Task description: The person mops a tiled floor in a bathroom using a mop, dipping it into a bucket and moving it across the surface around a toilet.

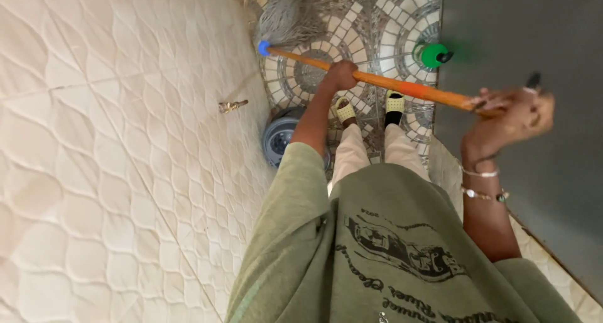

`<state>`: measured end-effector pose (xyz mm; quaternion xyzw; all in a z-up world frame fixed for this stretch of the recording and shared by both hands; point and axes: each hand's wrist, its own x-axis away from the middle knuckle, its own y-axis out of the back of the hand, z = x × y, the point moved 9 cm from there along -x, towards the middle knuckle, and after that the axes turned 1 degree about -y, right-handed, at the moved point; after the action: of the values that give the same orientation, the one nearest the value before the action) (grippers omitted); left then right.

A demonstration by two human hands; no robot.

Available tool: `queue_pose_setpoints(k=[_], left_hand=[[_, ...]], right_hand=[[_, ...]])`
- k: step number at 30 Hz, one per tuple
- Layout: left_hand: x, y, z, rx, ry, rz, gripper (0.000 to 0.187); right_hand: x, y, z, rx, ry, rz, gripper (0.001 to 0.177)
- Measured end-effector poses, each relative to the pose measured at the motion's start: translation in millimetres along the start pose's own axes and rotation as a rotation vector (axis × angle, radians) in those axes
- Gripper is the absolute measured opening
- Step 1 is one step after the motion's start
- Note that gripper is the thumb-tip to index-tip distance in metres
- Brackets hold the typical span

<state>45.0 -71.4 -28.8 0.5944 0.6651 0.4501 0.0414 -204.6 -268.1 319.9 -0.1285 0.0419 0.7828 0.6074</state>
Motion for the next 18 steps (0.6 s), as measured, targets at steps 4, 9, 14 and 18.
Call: queue_pose_setpoints(k=[4,9,14,18], left_hand=[[29.8,17.9,20.4,0.086,0.023,-0.143,0.016],[72.5,44.9,14.0,0.217,0.126,-0.695,0.007],[90.5,53.3,-27.5,0.310,0.226,-1.201,0.043],[61.3,53.0,-58.2,0.391,0.265,-1.219,0.047]], right_hand=[[-0.7,-68.6,7.8,-0.261,-0.183,0.273,0.028],[8.3,-117.2,50.5,-0.429,-0.346,0.427,0.042],[0.7,-108.8,73.1,-0.371,-0.213,0.397,0.027],[-26.1,-89.2,97.6,-0.257,-0.032,0.398,0.010]])
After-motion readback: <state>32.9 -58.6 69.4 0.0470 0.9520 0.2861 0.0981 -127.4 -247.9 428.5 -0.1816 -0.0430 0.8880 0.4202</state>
